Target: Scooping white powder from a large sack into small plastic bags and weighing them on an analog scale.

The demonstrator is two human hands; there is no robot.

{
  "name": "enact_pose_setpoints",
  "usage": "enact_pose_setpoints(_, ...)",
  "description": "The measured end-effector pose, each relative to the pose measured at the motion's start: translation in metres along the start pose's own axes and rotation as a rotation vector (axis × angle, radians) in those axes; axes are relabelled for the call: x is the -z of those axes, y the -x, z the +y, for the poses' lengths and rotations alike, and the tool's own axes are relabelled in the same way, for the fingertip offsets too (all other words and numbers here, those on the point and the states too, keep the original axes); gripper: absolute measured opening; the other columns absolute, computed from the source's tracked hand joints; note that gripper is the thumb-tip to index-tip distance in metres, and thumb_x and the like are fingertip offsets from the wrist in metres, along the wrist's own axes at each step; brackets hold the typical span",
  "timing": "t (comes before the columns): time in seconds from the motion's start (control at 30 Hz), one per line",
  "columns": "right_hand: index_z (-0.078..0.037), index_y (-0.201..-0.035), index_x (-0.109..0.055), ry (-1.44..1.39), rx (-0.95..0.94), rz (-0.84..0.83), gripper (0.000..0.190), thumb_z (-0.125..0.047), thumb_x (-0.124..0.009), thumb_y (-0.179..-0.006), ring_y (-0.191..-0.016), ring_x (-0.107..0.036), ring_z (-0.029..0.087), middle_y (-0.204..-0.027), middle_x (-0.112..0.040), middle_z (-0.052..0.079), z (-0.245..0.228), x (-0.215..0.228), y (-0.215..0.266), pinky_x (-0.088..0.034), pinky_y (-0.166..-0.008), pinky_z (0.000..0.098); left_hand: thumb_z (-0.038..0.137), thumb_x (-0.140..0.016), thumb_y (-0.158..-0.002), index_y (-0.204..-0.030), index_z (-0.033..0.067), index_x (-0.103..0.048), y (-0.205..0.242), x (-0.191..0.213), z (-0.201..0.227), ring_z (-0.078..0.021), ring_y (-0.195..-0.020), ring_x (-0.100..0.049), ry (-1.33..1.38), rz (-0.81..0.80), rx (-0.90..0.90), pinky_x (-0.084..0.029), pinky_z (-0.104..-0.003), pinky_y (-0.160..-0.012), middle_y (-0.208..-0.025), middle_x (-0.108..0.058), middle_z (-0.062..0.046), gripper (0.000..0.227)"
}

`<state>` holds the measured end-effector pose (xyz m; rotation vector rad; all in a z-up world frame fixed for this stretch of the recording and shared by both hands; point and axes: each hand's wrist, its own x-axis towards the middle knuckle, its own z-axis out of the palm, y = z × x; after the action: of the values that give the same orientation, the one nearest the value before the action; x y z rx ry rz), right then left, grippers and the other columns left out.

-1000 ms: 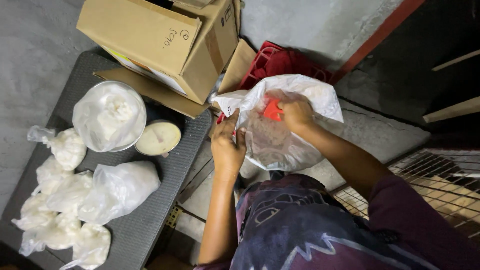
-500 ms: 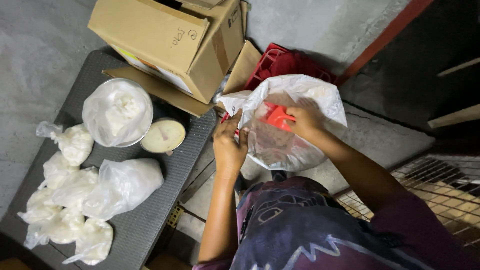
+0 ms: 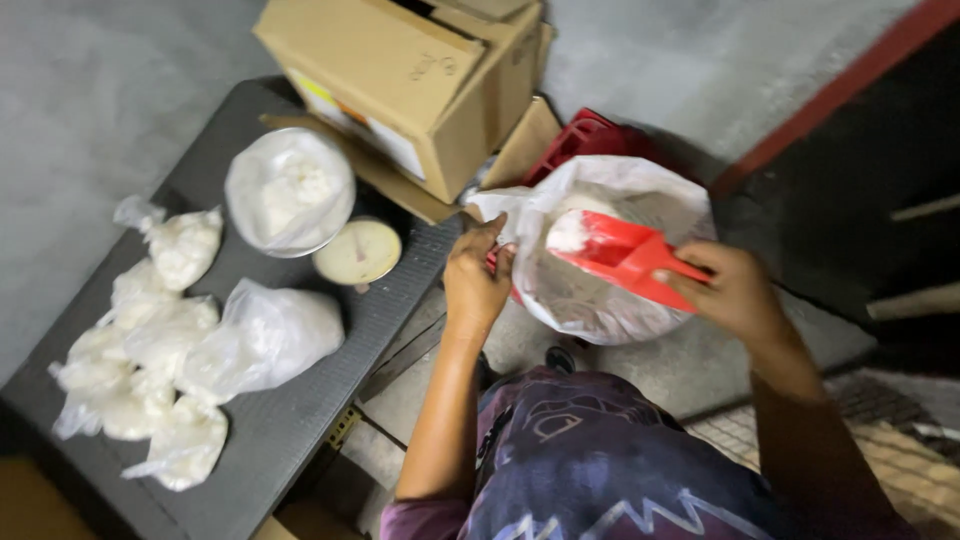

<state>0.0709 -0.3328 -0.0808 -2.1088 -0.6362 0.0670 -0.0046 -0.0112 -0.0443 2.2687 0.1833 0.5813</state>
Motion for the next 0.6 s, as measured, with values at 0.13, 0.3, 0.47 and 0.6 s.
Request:
enact_pose_setpoints(0.13,-0.001,-0.092,-0.069,-0.099,-0.009,0.014,0.019,-0.014,-0.081,-0.087,-0.07,-0.052,0.006,-0.076,-0.063,0.003,-0.044,0.008,-0.013,-0.045,-0.062,0.0267,0.008,-0.075,-0.085,-0.123,0.0045,-0.073,-0.002,0.018,-0.005,-0.0349,-0.097,-0.068,-0.024,0.095,-0.034,-0.054,-0.042,-0.091,-0.104,-0.073,-0.017,0.038)
enact_pose_setpoints(0.3,0.0,-0.095,-0.069,-0.122,0.12,0.03,0.018,-0.012,-0.081,-0.088,-0.075,-0.056,0.005,-0.08,-0.068,0.002,-0.101,-0.005,-0.051,-0.048,-0.067,0.0249,0.006,-0.074,-0.089,-0.117,0.0031,-0.073,-0.007,0.056,-0.014,-0.035,-0.101,-0.068,-0.032,0.207,-0.034,-0.053,-0.042,-0.093,-0.104,-0.073,-0.017,0.028)
enact_pose_setpoints(0.47,0.001,-0.094,-0.07,-0.054,0.226,-0.006,0.02,-0.013,-0.082,-0.087,-0.071,-0.058,0.007,-0.079,-0.069,0.006,-0.15,-0.035,-0.099,-0.048,-0.064,0.0269,0.005,-0.073,-0.089,-0.122,0.0031,-0.071,-0.012,0.1,-0.03,-0.0355,-0.105,-0.068,-0.056,0.325,-0.024,-0.053,-0.041,-0.095,-0.11,-0.072,-0.018,0.034)
enact_pose_setpoints(0.6,0.002,-0.095,-0.07,-0.031,0.265,-0.036,0.023,-0.016,-0.083,-0.086,-0.066,-0.057,0.008,-0.08,-0.068,0.009,-0.176,-0.061,-0.134,-0.049,-0.058,0.0284,0.005,-0.072,-0.091,-0.125,0.0049,-0.071,-0.018,0.134,-0.045,-0.0356,-0.108,-0.068,-0.127,0.372,0.008,-0.053,-0.042,-0.097,-0.116,-0.072,-0.018,0.034)
